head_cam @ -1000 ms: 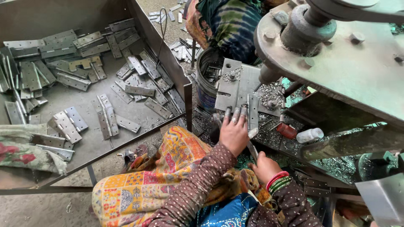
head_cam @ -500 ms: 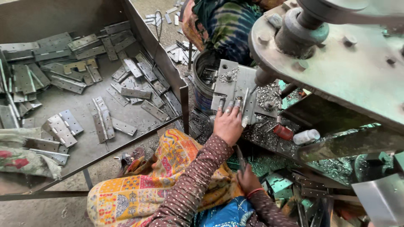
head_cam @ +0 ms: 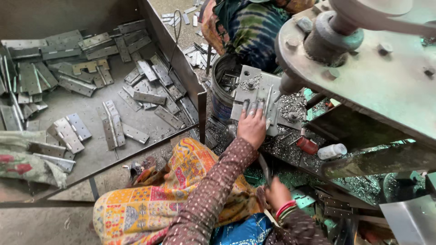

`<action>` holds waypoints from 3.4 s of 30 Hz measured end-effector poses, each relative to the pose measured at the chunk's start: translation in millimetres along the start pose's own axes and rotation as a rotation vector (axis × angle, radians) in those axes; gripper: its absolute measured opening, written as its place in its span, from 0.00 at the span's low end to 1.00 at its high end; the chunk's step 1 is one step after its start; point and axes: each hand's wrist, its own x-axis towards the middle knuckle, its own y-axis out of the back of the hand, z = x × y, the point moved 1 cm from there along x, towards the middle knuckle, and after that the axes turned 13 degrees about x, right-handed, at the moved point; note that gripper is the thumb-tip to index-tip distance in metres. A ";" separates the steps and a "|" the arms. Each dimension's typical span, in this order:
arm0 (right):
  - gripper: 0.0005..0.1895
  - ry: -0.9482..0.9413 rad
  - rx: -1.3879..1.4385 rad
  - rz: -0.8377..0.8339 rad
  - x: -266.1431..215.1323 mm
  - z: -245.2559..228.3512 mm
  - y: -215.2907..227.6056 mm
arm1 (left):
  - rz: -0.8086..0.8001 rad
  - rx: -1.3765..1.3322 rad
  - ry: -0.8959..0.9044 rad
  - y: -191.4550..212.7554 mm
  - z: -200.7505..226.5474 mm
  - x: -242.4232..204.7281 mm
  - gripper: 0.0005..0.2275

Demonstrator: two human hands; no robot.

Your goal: The person sits on the floor and repeatedly places metal hinge pieces into a manual punching machine. They operate the lever to punch holes, then remove the finished pieces and place them into a metal bin.

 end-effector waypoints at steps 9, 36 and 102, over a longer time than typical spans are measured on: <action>0.25 0.204 0.152 0.116 -23.3 2.9 -28.1 | -0.142 -0.130 0.028 2.4 8.3 23.1 0.13; 0.29 -0.137 0.228 -0.182 -56.0 -82.3 73.4 | 0.408 -0.099 -0.120 42.6 -14.6 -86.1 0.11; 0.28 0.071 0.075 0.072 -7.4 18.3 -11.2 | -0.272 -0.040 0.003 6.5 -7.3 48.5 0.12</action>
